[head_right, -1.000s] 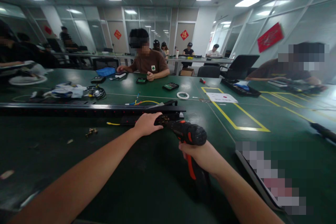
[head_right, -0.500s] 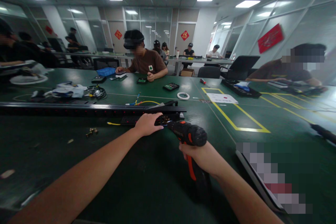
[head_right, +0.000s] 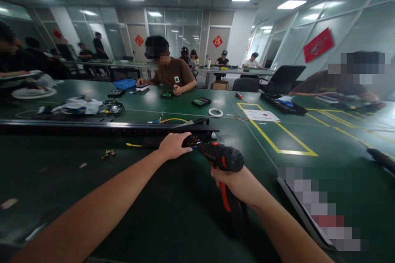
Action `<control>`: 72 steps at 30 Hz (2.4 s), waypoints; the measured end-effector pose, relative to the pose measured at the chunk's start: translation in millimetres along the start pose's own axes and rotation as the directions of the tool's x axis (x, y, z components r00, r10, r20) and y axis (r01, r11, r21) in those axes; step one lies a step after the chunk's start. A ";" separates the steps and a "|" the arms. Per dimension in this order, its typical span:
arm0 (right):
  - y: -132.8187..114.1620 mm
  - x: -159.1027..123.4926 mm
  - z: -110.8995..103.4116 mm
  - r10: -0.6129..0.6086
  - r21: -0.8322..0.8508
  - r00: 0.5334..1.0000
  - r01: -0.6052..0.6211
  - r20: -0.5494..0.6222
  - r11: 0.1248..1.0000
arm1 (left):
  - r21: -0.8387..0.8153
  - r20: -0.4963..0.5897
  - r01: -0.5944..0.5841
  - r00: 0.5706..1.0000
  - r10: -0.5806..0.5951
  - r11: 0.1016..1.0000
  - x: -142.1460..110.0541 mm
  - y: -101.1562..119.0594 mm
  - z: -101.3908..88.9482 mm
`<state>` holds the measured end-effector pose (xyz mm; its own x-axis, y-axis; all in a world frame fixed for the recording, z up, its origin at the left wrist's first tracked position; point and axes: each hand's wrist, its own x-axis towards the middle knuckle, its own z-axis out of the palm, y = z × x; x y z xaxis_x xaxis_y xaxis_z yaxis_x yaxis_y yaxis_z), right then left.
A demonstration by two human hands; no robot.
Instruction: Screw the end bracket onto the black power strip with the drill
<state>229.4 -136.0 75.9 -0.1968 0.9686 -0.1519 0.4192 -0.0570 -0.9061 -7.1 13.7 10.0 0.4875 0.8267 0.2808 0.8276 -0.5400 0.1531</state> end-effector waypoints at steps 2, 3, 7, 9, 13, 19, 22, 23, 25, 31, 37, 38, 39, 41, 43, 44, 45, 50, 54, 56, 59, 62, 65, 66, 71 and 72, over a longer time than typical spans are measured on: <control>0.6 0.0 0.0 -0.002 0.000 1.000 0.002 0.005 1.000 | 0.002 0.000 -0.005 1.000 0.005 1.000 0.1 -0.2 0.2; 1.0 0.1 -0.2 -0.005 -0.005 1.000 0.005 0.004 1.000 | 0.003 -0.002 -0.006 1.000 0.006 1.000 0.0 -0.3 0.2; 2.9 0.9 -2.0 -0.024 -0.026 1.000 0.024 0.004 0.999 | 0.002 -0.004 -0.013 1.000 0.013 1.000 -0.1 -0.2 -0.6; 3.6 1.4 -2.6 -0.032 -0.037 0.999 0.032 0.011 0.999 | 0.001 0.000 -0.012 1.000 0.012 1.000 -0.1 0.1 -1.0; 2.7 1.4 -2.5 -0.034 -0.054 0.999 0.035 0.009 0.998 | -0.006 0.001 -0.006 1.000 0.006 1.000 -0.2 0.6 -1.5; 1.0 0.7 -2.8 -0.016 -0.049 1.000 0.016 0.003 0.999 | -0.012 0.008 -0.001 1.000 0.001 1.000 0.0 0.0 -1.2; 2.2 1.0 -3.6 -0.032 -0.075 0.999 0.032 0.012 0.997 | -0.012 -0.005 -0.009 1.000 0.009 1.000 0.4 -0.6 0.0; 2.8 1.1 -3.7 -0.033 -0.072 0.999 0.034 0.013 0.997 | -0.012 -0.009 -0.012 1.000 0.012 1.000 0.6 -0.7 0.4; 4.1 1.5 -3.8 -0.039 -0.055 0.999 0.039 0.010 0.998 | -0.010 -0.012 -0.012 1.000 0.012 1.000 0.8 -0.6 0.9; 3.8 1.6 -3.1 -0.034 -0.031 0.999 0.035 0.010 0.999 | -0.005 0.016 0.012 1.000 -0.012 1.000 0.3 0.4 -0.2; -3.5 -0.4 0.3 0.009 0.013 1.000 -0.009 -0.011 1.000 | -0.005 -0.006 -0.002 1.000 0.002 1.000 0.0 -1.3 0.7; -4.3 -0.6 0.7 0.015 0.019 1.000 -0.014 -0.011 1.000 | -0.004 -0.009 -0.004 1.000 0.003 1.000 0.0 -1.6 1.0; -4.8 -0.7 0.9 0.019 0.021 1.000 -0.019 -0.013 1.000 | -0.003 -0.012 -0.004 1.000 0.004 1.000 -0.1 -1.9 1.3; -4.8 -0.8 0.7 0.027 0.022 0.999 -0.027 -0.016 0.999 | -0.004 -0.017 -0.006 1.000 0.006 1.000 -0.1 -2.1 1.5; -3.7 -0.9 0.3 0.030 0.026 0.999 -0.030 -0.016 0.999 | -0.004 -0.023 -0.009 1.000 0.009 1.000 -0.2 -2.1 1.4; -3.0 -0.9 0.1 0.031 0.029 0.999 -0.031 -0.019 0.999 | -0.005 -0.024 -0.011 1.000 0.011 1.000 -0.2 -2.1 1.3; -2.3 -0.8 0.1 0.032 0.029 0.999 -0.031 -0.021 0.999 | -0.006 -0.024 -0.012 1.000 0.012 1.000 -0.1 -2.0 1.1; 1.7 0.1 0.3 0.029 0.003 0.998 -0.029 -0.048 1.000 | -0.008 -0.008 0.000 1.000 0.000 1.000 0.0 -1.3 -0.2; 5.5 2.3 -1.4 0.026 -0.008 0.999 -0.026 -0.042 1.000 | -0.003 -0.007 0.001 1.000 -0.001 1.000 0.1 -0.9 -0.2; 7.1 3.6 -2.1 0.017 -0.029 0.999 -0.018 -0.037 0.999 | 0.004 -0.009 0.000 1.000 0.000 1.000 0.2 -0.9 0.2; 8.2 4.5 -1.6 0.010 -0.055 0.999 -0.012 -0.041 0.998 | 0.012 -0.011 -0.007 1.000 0.007 1.000 0.3 -1.2 0.8; 7.7 4.4 -0.8 0.002 -0.056 0.999 -0.005 -0.052 0.998 | 0.018 -0.010 -0.009 1.000 0.009 1.000 0.2 -1.1 0.8; 6.9 3.8 -0.8 0.002 -0.053 0.999 -0.004 -0.046 0.999 | 0.017 -0.008 -0.002 1.000 0.002 1.000 -0.1 -0.5 0.0; 6.7 3.6 -0.9 0.006 -0.054 0.999 -0.008 -0.046 0.999 | 0.016 -0.007 -0.002 1.000 0.002 1.000 -0.2 -0.3 -0.4; 6.2 2.4 -1.2 0.012 -0.053 0.998 -0.015 -0.058 0.998 | 0.014 -0.008 -0.004 1.000 0.004 1.000 0.0 -0.2 -1.1; 5.8 2.1 -1.1 0.016 -0.058 0.998 -0.020 -0.063 0.998 | 0.012 -0.007 -0.006 1.000 0.006 1.000 0.1 -0.3 -0.8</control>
<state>232.4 -134.1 70.8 -0.1336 0.9810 -0.1410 0.4733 -0.0618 -0.8787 -7.5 13.8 10.8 0.4906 0.8222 0.2886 0.8280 -0.5431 0.1398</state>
